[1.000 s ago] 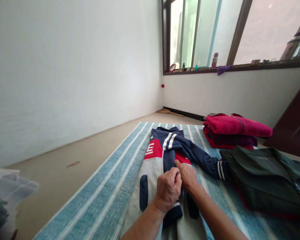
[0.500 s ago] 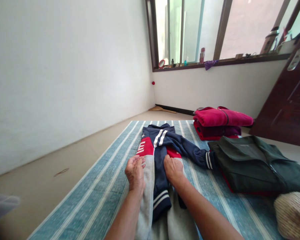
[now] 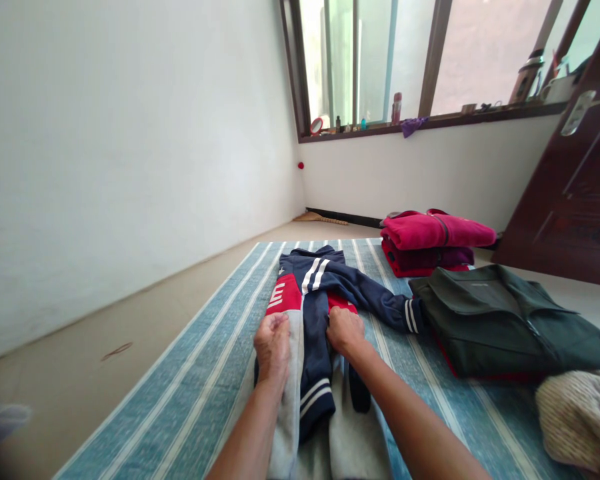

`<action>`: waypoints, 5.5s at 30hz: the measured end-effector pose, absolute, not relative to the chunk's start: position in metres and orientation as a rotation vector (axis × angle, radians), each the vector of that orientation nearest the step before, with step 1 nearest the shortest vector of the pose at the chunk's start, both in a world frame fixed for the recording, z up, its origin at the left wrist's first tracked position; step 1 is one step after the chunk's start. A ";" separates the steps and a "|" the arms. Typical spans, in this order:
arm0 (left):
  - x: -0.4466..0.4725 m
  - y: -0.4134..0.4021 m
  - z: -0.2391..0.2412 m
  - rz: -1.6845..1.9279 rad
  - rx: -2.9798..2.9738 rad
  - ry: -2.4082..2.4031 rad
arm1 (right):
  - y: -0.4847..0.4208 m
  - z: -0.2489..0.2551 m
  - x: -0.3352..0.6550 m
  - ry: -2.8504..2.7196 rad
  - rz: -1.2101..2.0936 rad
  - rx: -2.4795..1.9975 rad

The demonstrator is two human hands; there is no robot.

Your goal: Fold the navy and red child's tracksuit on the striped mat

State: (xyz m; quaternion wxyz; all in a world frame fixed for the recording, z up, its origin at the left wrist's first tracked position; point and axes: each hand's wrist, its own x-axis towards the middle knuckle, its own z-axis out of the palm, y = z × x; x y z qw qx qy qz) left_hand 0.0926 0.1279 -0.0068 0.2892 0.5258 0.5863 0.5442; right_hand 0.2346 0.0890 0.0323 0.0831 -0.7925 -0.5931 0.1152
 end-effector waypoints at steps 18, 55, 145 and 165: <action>0.096 0.125 -0.006 1.074 1.656 1.706 | 0.087 0.017 0.244 -1.692 0.377 -2.278; 0.122 0.106 0.023 0.319 2.261 2.001 | 0.096 -0.007 0.270 -1.479 0.595 -1.905; 0.061 0.088 0.029 0.569 1.561 0.717 | 0.010 0.007 0.217 -2.184 -0.006 -2.014; 0.083 0.082 0.023 0.571 2.069 0.686 | -0.067 0.020 0.219 -1.884 0.138 -1.696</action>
